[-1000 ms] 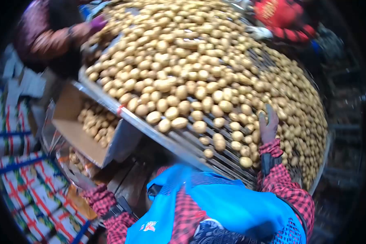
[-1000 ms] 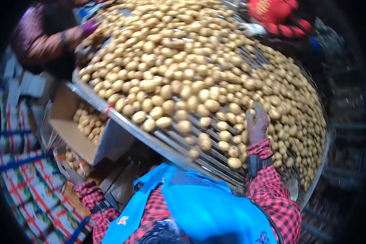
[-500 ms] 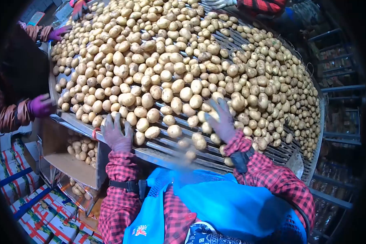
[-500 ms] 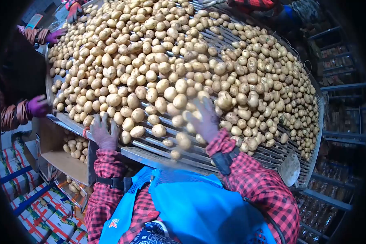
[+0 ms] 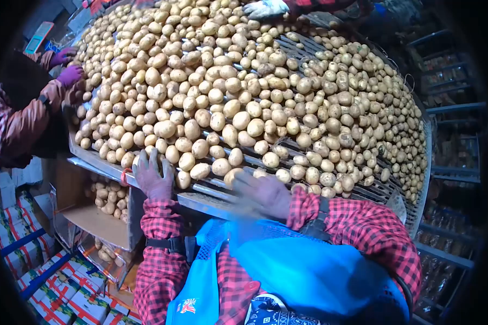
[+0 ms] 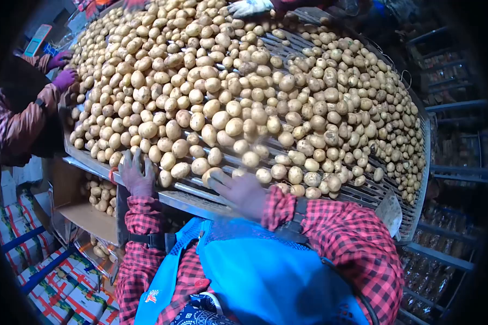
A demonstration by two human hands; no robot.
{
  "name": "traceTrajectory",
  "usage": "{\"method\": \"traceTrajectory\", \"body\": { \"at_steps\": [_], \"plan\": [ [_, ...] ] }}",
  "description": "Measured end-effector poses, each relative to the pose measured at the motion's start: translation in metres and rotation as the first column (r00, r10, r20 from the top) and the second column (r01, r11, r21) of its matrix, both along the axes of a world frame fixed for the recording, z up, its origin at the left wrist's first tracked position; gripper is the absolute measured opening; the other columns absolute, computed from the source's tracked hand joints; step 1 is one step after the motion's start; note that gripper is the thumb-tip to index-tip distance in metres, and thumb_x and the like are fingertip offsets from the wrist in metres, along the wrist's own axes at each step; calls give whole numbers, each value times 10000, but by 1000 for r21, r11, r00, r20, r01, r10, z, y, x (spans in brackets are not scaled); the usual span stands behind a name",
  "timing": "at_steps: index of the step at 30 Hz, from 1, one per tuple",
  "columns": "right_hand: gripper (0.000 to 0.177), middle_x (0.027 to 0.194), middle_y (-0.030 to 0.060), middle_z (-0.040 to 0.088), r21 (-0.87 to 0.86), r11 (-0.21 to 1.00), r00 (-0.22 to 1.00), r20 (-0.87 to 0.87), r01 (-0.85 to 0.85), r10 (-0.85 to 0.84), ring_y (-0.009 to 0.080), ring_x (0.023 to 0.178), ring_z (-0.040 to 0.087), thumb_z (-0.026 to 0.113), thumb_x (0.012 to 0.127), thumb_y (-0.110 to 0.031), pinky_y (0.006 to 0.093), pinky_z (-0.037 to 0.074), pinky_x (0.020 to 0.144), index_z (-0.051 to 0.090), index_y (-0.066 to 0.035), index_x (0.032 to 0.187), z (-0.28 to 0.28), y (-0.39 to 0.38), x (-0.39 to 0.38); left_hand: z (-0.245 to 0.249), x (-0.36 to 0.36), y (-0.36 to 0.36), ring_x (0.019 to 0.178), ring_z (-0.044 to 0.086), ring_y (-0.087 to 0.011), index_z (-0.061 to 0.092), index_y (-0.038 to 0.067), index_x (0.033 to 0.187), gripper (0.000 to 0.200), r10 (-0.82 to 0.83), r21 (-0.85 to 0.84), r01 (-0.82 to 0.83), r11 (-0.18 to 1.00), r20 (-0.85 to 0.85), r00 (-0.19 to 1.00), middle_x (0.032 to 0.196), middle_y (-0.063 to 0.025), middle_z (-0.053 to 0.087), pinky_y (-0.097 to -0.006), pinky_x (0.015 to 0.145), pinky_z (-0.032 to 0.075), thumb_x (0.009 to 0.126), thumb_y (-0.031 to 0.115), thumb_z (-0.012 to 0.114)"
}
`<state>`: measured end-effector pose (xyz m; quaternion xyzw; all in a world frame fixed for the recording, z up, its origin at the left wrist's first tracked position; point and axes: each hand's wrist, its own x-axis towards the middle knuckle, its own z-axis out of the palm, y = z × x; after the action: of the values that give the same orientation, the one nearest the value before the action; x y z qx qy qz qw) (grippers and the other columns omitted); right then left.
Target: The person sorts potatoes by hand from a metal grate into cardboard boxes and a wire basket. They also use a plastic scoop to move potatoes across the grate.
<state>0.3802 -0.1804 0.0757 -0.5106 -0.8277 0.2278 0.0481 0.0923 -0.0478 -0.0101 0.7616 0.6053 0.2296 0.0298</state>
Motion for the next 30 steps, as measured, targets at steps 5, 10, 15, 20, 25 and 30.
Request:
{"method": "traceTrajectory", "body": {
  "at_steps": [5, 10, 15, 20, 25, 30],
  "plan": [
    [603, 1329, 169, 456, 168, 983, 987, 151, -71, 45, 282, 956, 573, 625, 782, -189, 400, 537, 727, 434, -110, 1348, -36, 17, -31, 2, -10, -11, 1208, 514, -318, 598, 85, 1248, 409, -106, 19, 104, 994, 135, 985, 1306, -176, 546, -471, 1081, 327, 865, 224, 637],
    [508, 1163, 192, 542, -96, 990, 899, -416, 104, -135, 351, 1025, 581, 625, 792, -114, 435, 515, 802, 502, -91, 1285, -66, 30, -52, 62, 34, -69, 971, 615, -164, 600, 1, 1230, 296, 263, -392, 114, 913, 778, 570, 1114, -114, 636, -260, 820, 486, 961, 111, 537],
    [348, 1075, 175, 629, -99, 981, 866, -460, 168, -195, 329, 1007, 616, 617, 886, -187, 399, 493, 909, 597, -43, 1202, -43, 46, -34, 61, 52, -87, 985, 614, -139, 555, -16, 1278, 347, 500, -583, 308, 752, 808, 311, 1129, -103, 627, -267, 828, 499, 965, 133, 555],
    [410, 1090, 162, 617, -50, 977, 907, -365, 206, -210, 316, 996, 616, 617, 891, -239, 409, 500, 885, 560, -62, 1256, -15, 15, 24, 42, 41, -90, 1075, 604, -235, 596, -15, 1223, 310, 277, -430, 202, 880, 810, 517, 1149, -162, 641, -343, 955, 460, 941, 108, 556],
    [521, 1044, 153, 572, 67, 997, 997, -59, -49, 53, 334, 897, 610, 701, 744, -243, 444, 508, 762, 537, -85, 1212, 2, -4, 8, 37, 47, -90, 1015, 581, -121, 563, -14, 1280, 338, 83, -306, 275, 911, 790, 608, 1154, -96, 630, -241, 864, 478, 957, 84, 552],
    [254, 1083, 154, 496, 12, 995, 995, -1, -103, 103, 299, 910, 597, 657, 753, -180, 416, 514, 714, 599, -58, 969, -30, 21, -32, 56, 43, -87, 1081, 601, -215, 608, -24, 1211, 312, 331, -410, 138, 902, 859, 391, 1161, -144, 642, -337, 958, 463, 921, 85, 571]
  ]
}}
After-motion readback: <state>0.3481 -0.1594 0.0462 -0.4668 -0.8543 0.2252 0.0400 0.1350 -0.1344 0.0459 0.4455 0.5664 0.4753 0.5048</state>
